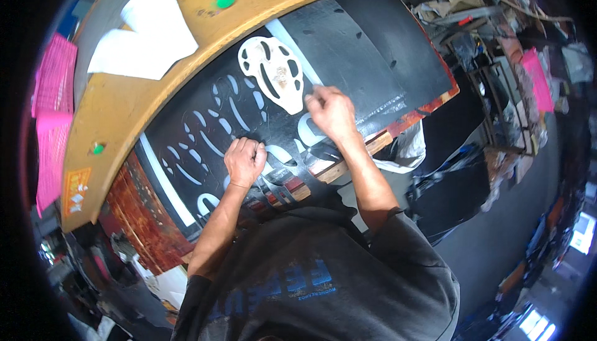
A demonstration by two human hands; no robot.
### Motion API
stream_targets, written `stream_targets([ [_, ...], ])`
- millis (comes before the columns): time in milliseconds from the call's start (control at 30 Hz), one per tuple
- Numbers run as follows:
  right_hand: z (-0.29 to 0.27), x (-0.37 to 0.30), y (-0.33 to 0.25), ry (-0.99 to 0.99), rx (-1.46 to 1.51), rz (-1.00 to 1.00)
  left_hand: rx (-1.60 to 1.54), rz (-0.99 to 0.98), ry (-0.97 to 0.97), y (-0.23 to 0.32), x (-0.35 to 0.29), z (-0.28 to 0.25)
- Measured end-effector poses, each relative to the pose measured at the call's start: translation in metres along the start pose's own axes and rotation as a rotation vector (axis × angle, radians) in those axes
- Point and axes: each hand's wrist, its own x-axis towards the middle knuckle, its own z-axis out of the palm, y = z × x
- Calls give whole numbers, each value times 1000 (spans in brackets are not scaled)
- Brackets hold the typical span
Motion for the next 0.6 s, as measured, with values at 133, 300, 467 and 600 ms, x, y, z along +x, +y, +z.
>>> stream_targets([
  [133, 15, -2, -34, -268, -117, 221, -34, -29, 27, -1, -1, -1],
  [300, 41, -25, -34, -34, -335, 28, -50, -48, 10, -3, -1, -1],
  [467, 49, -26, -16, -33, -245, 102, -85, -47, 21, -2, 1, -1],
  [600, 53, -29, -13, -44, -283, 16, -81, -39, 27, -2, 1, -2],
])
